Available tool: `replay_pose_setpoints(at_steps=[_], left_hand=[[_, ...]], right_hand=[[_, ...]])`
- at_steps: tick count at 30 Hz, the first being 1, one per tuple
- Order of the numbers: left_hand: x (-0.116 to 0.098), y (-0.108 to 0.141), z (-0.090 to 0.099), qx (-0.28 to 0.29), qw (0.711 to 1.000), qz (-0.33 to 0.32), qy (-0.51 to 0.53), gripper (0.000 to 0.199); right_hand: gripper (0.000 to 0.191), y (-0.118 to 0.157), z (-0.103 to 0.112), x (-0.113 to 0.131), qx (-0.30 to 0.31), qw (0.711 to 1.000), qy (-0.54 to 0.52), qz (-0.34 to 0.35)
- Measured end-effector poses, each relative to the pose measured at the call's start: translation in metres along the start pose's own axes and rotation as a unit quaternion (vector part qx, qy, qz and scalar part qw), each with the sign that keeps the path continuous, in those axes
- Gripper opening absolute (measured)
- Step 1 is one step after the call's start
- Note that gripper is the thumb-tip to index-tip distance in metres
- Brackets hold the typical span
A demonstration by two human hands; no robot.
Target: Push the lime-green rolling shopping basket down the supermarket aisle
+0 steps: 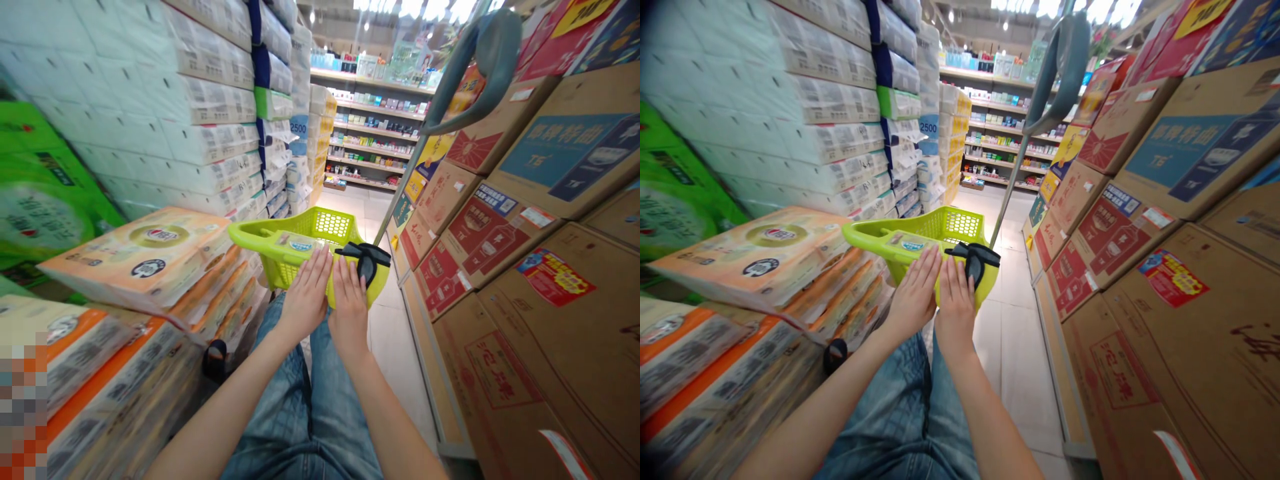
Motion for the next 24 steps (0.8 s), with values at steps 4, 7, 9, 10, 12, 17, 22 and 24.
replay_pose_setpoints(at_steps=[4,7,9,10,12,17,22,24], left_hand=[[0.001,0.001,0.001,0.000,1.000,-0.006,0.002,0.082],[0.000,0.001,0.002,0.000,1.000,-0.007,0.007,0.083],[0.000,0.000,0.002,-0.002,1.000,-0.005,0.011,0.082],[0.000,0.000,0.002,-0.003,1.000,-0.004,0.013,0.081],[0.000,-0.001,0.002,-0.002,1.000,-0.003,0.017,0.078],[0.000,-0.001,0.003,0.000,1.000,-0.003,0.029,0.071],[0.002,0.000,0.004,0.007,0.999,-0.013,0.036,0.072],[0.003,0.000,0.004,0.007,0.999,-0.012,0.038,0.073]], right_hand=[[0.077,0.004,-0.001,-0.005,0.023,0.999,0.015,0.036],[0.085,0.012,0.008,-0.028,-0.002,0.999,0.001,0.045],[0.091,0.014,0.016,-0.047,-0.034,0.999,-0.030,0.019],[0.092,0.015,0.019,-0.056,-0.051,0.997,-0.050,0.000],[0.094,0.014,0.023,-0.066,-0.080,0.993,-0.083,-0.035],[0.085,0.005,0.012,-0.037,-0.071,0.996,-0.048,-0.037],[0.072,0.000,-0.004,0.001,-0.003,1.000,0.011,0.014],[0.073,0.002,-0.003,-0.002,0.007,0.999,0.013,0.030]])
Point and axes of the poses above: each hand's wrist, its own y-axis away from the middle knuckle, its own z-axis out of the back of the hand, x = y × z, the point moved 4 cm from there along -y, towards the middle knuckle, and after that the axes turned 9 degrees about x, right-handed, at the moved point
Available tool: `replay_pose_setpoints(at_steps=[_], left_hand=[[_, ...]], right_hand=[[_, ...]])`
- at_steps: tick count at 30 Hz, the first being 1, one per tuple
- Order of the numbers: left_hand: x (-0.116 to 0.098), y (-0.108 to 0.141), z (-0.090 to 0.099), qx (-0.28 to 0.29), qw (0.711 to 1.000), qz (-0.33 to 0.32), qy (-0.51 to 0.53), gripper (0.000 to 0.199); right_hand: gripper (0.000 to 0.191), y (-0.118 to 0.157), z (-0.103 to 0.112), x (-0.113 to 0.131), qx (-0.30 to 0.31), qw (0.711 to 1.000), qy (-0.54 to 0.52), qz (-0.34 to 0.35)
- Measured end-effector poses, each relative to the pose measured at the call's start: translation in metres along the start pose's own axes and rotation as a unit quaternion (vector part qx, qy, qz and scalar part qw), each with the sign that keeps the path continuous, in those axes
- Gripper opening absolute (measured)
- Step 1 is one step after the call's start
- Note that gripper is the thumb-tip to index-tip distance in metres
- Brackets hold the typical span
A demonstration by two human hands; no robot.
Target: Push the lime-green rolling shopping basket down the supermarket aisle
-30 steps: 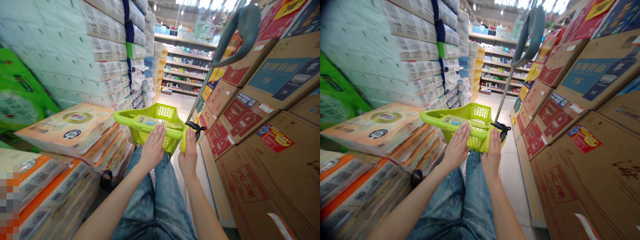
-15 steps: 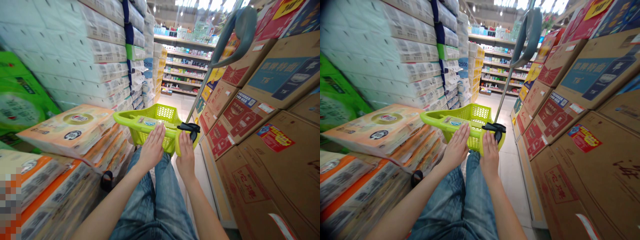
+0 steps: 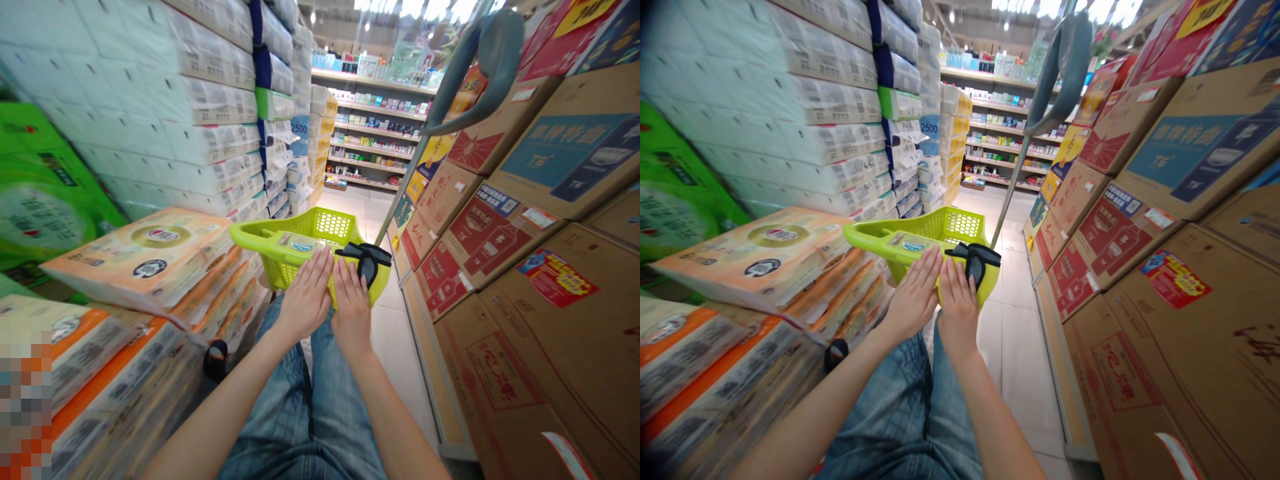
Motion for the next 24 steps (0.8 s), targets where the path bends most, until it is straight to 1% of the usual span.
replay_pose_setpoints(at_steps=[3,6,8,10,12,15,17,19,21,24], left_hand=[[-0.001,-0.001,0.001,-0.001,1.000,0.004,0.004,0.071],[-0.003,-0.002,0.002,-0.002,1.000,0.003,0.000,0.069],[-0.004,-0.002,0.002,-0.003,1.000,0.003,-0.007,0.068],[-0.004,-0.002,0.002,-0.002,1.000,0.004,-0.012,0.068],[-0.003,-0.002,0.001,0.000,1.000,0.004,-0.014,0.068],[-0.002,-0.001,0.001,0.002,1.000,0.002,-0.011,0.069],[-0.001,0.000,0.000,0.002,1.000,0.003,-0.011,0.070],[-0.001,0.000,0.000,0.002,1.000,0.003,-0.012,0.069],[-0.001,-0.001,0.000,0.000,1.000,0.002,-0.014,0.069],[-0.002,-0.001,-0.001,0.000,1.000,0.003,-0.016,0.068]], right_hand=[[0.080,0.007,0.009,-0.022,-0.019,1.000,-0.014,0.004],[0.088,0.010,0.020,-0.047,-0.067,0.996,-0.057,-0.031],[0.091,0.008,0.024,-0.054,-0.087,0.991,-0.080,-0.057],[0.090,0.003,0.025,-0.050,-0.088,0.990,-0.078,-0.075],[0.088,-0.004,0.023,-0.035,-0.066,0.993,-0.057,-0.077],[0.083,-0.012,0.019,-0.009,-0.012,0.999,-0.026,-0.046],[0.081,-0.012,0.019,0.000,0.015,1.000,-0.017,-0.021],[0.081,-0.009,0.022,-0.003,0.027,1.000,-0.017,-0.001],[0.082,-0.002,0.026,-0.016,0.025,0.999,-0.024,0.004],[0.087,0.007,0.033,-0.043,-0.017,0.998,-0.047,-0.035]])
Point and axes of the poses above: each hand's wrist, its own y-axis away from the middle knuckle, its own z-axis out of the back of the hand, x = y × z, the point moved 4 cm from there along -y, towards the middle knuckle, and after that the axes turned 9 degrees about x, right-handed, at the moved point
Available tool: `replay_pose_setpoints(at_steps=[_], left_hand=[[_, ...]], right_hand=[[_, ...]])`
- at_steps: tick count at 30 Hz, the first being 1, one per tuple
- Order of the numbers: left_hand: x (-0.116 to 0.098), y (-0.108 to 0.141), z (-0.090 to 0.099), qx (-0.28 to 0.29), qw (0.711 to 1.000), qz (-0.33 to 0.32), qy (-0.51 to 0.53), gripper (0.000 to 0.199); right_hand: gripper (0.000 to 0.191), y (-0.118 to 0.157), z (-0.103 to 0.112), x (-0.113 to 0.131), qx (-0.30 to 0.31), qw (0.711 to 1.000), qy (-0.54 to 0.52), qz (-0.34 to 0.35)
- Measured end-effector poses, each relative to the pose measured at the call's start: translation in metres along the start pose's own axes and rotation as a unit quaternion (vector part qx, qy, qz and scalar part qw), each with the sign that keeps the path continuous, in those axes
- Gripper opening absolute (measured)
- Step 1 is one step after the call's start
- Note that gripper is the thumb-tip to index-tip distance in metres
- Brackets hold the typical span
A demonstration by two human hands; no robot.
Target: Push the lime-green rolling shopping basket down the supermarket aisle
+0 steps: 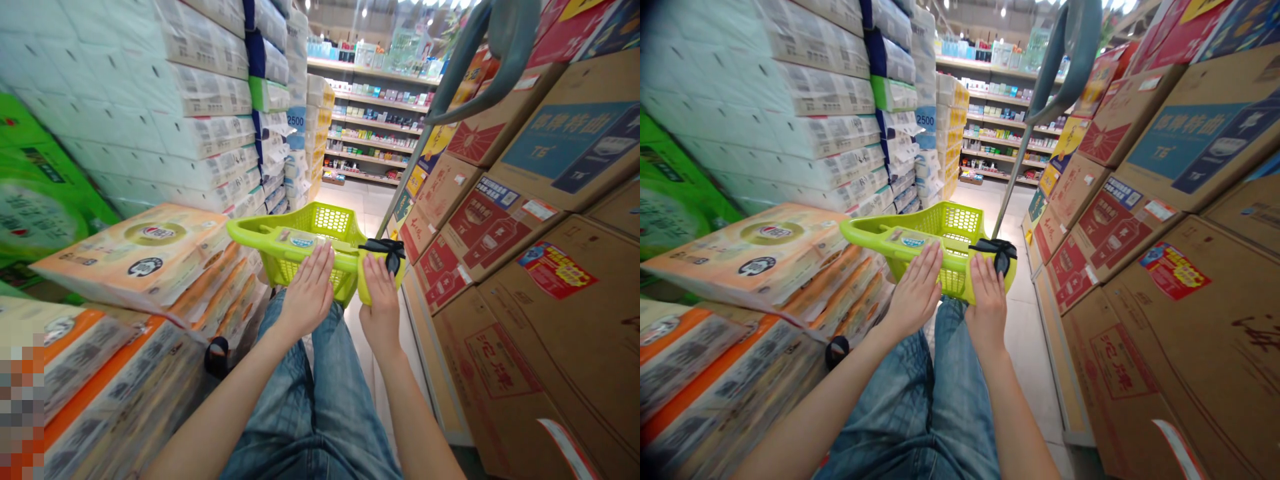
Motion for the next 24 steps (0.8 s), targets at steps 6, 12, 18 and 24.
replay_pose_setpoints(at_steps=[6,12,18,24], left_hand=[[0.000,0.001,-0.002,-0.002,1.000,0.009,-0.015,0.067],[0.002,0.002,-0.003,0.004,1.000,-0.003,-0.024,0.070],[0.001,0.001,-0.004,0.000,1.000,-0.001,-0.026,0.069],[0.002,0.000,-0.002,0.002,1.000,0.003,-0.029,0.068]], right_hand=[[0.085,-0.007,-0.008,0.006,-0.055,0.995,0.002,-0.083],[0.075,-0.016,-0.026,0.045,0.026,0.998,0.047,0.027],[0.077,0.001,-0.015,0.003,-0.025,0.993,0.109,-0.027],[0.083,-0.003,-0.023,0.008,-0.042,0.997,0.062,-0.038]])
Point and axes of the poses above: each hand's wrist, its own y-axis away from the middle knuckle, its own z-axis out of the back of the hand, x = y × z, the point moved 4 cm from there along -y, towards the middle knuckle, and after that the axes turned 9 degrees about x, right-handed, at the moved point
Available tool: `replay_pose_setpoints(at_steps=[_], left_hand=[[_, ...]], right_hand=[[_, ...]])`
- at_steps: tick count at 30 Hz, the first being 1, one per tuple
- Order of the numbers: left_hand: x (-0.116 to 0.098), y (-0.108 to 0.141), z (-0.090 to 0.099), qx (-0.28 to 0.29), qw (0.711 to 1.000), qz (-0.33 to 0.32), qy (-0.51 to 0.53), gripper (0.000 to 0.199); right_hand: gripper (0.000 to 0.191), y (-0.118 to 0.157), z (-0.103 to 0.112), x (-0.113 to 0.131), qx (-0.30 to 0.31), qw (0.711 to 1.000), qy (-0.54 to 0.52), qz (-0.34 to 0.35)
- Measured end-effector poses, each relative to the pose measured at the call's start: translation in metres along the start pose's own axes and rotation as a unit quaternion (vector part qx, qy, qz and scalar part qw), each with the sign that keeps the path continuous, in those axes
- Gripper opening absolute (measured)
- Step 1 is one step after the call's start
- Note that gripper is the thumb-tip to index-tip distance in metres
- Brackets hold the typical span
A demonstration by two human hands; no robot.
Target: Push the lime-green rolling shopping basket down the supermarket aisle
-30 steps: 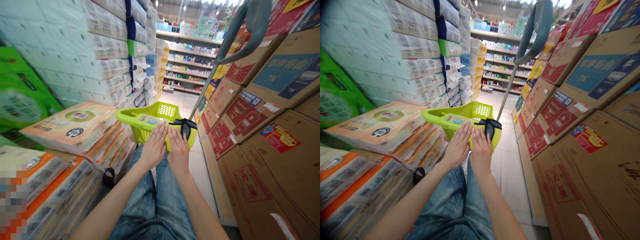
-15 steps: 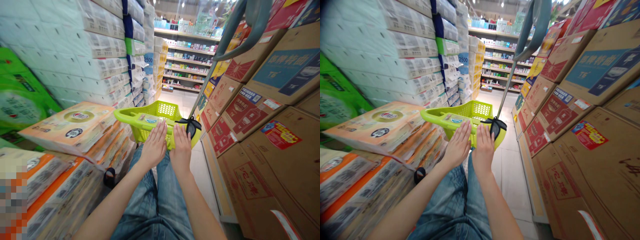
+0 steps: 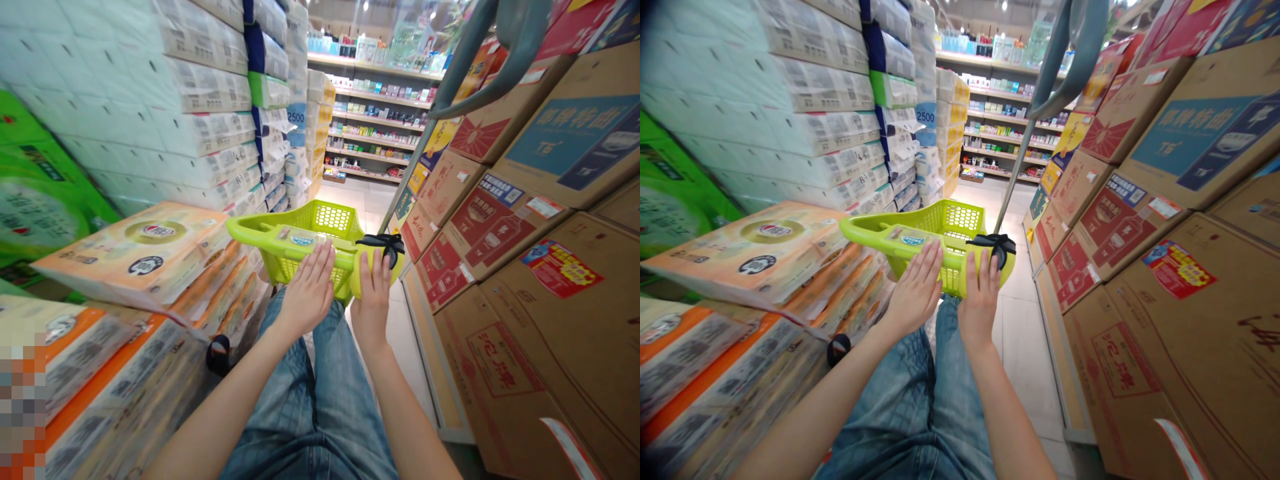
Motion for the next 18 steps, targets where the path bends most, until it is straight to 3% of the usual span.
replay_pose_setpoints(at_steps=[5,9,14,18], left_hand=[[0.001,0.001,0.000,-0.002,1.000,-0.007,-0.007,0.067],[0.001,0.000,0.000,-0.001,1.000,-0.006,-0.008,0.068],[0.000,0.000,0.000,0.005,1.000,0.001,-0.013,0.068],[0.000,0.000,0.000,-0.001,1.000,0.002,-0.013,0.069]], right_hand=[[0.071,0.001,-0.011,0.023,0.028,0.998,0.050,0.034],[0.077,0.005,-0.001,0.000,0.019,0.997,0.044,0.056],[0.087,0.003,0.012,-0.031,-0.027,0.999,-0.001,-0.021],[0.083,-0.002,0.002,-0.005,-0.013,1.000,-0.009,-0.005]])
Point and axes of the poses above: each hand's wrist, its own y-axis away from the middle knuckle, its own z-axis out of the back of the hand, x = y × z, the point moved 4 cm from there along -y, towards the middle knuckle, and after that the axes turned 9 degrees about x, right-handed, at the moved point
